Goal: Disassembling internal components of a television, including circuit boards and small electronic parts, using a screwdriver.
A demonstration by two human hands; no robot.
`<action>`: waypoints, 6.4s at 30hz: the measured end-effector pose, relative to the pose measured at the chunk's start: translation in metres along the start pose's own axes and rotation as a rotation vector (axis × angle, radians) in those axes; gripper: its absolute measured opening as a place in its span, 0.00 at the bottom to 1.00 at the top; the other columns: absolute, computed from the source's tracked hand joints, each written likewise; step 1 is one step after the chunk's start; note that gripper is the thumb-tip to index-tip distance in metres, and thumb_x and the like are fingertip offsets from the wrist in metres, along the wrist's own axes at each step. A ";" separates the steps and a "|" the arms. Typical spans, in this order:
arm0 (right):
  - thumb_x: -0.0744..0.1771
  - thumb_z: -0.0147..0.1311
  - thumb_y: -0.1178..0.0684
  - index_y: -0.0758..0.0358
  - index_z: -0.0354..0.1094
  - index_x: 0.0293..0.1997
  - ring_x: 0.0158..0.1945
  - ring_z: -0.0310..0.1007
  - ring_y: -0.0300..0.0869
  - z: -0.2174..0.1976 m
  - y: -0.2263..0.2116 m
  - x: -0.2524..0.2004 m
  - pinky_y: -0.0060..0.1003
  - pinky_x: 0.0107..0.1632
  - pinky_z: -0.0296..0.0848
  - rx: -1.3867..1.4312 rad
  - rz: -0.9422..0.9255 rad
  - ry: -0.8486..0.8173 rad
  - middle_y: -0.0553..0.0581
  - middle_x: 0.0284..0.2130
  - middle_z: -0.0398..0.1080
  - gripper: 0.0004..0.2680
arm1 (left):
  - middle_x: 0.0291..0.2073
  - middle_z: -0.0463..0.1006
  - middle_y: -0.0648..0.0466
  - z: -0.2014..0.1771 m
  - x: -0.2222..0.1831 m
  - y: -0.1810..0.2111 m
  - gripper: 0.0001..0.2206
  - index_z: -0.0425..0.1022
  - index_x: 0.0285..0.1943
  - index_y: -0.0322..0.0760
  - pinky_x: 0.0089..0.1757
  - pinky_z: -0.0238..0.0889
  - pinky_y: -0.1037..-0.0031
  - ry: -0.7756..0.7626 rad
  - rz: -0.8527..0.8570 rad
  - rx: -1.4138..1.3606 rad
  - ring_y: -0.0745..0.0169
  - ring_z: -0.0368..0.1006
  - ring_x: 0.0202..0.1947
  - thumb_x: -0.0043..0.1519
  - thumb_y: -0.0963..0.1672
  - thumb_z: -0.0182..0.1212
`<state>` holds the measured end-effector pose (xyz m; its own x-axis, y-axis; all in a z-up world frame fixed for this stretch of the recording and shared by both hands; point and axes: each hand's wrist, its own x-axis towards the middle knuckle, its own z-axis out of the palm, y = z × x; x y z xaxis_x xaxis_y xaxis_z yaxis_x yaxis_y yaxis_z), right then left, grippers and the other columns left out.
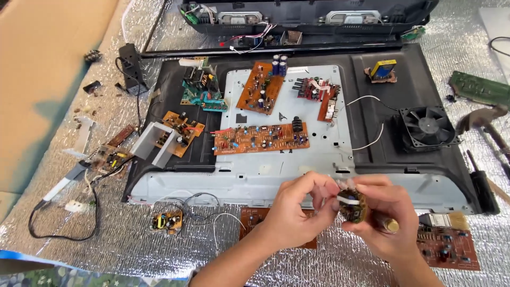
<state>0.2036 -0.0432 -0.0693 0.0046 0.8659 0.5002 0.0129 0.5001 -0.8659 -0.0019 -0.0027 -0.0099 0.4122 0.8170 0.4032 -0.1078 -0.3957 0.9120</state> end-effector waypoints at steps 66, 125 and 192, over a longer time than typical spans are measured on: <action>0.66 0.61 0.39 0.69 0.62 0.61 0.43 0.79 0.40 0.011 -0.005 0.014 0.26 0.41 0.75 0.228 0.195 -0.098 0.65 0.48 0.76 0.24 | 0.73 0.59 0.44 -0.218 -0.034 -0.016 0.48 0.44 0.77 0.40 0.54 0.70 0.60 1.414 0.430 -0.270 0.45 0.66 0.61 0.54 0.51 0.75; 0.72 0.55 0.46 0.73 0.57 0.66 0.59 0.77 0.50 0.008 -0.005 0.004 0.22 0.39 0.72 0.476 0.282 -0.035 0.62 0.51 0.72 0.21 | 0.29 0.75 0.57 -0.016 -0.011 -0.001 0.11 0.77 0.37 0.36 0.30 0.61 0.76 0.151 0.414 0.518 0.68 0.63 0.24 0.57 0.47 0.71; 0.59 0.66 0.63 0.62 0.71 0.47 0.22 0.55 0.29 0.020 -0.024 0.022 0.22 0.26 0.55 -0.355 0.092 -0.109 0.57 0.44 0.75 0.14 | 0.38 0.81 0.54 -0.031 0.000 0.003 0.11 0.79 0.45 0.33 0.30 0.64 0.78 0.037 0.193 0.366 0.66 0.72 0.29 0.53 0.35 0.66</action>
<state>0.1836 -0.0358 -0.0378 -0.0840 0.9125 0.4003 0.3630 0.4022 -0.8405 -0.0303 0.0089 -0.0049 0.3828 0.7253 0.5722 0.1519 -0.6604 0.7354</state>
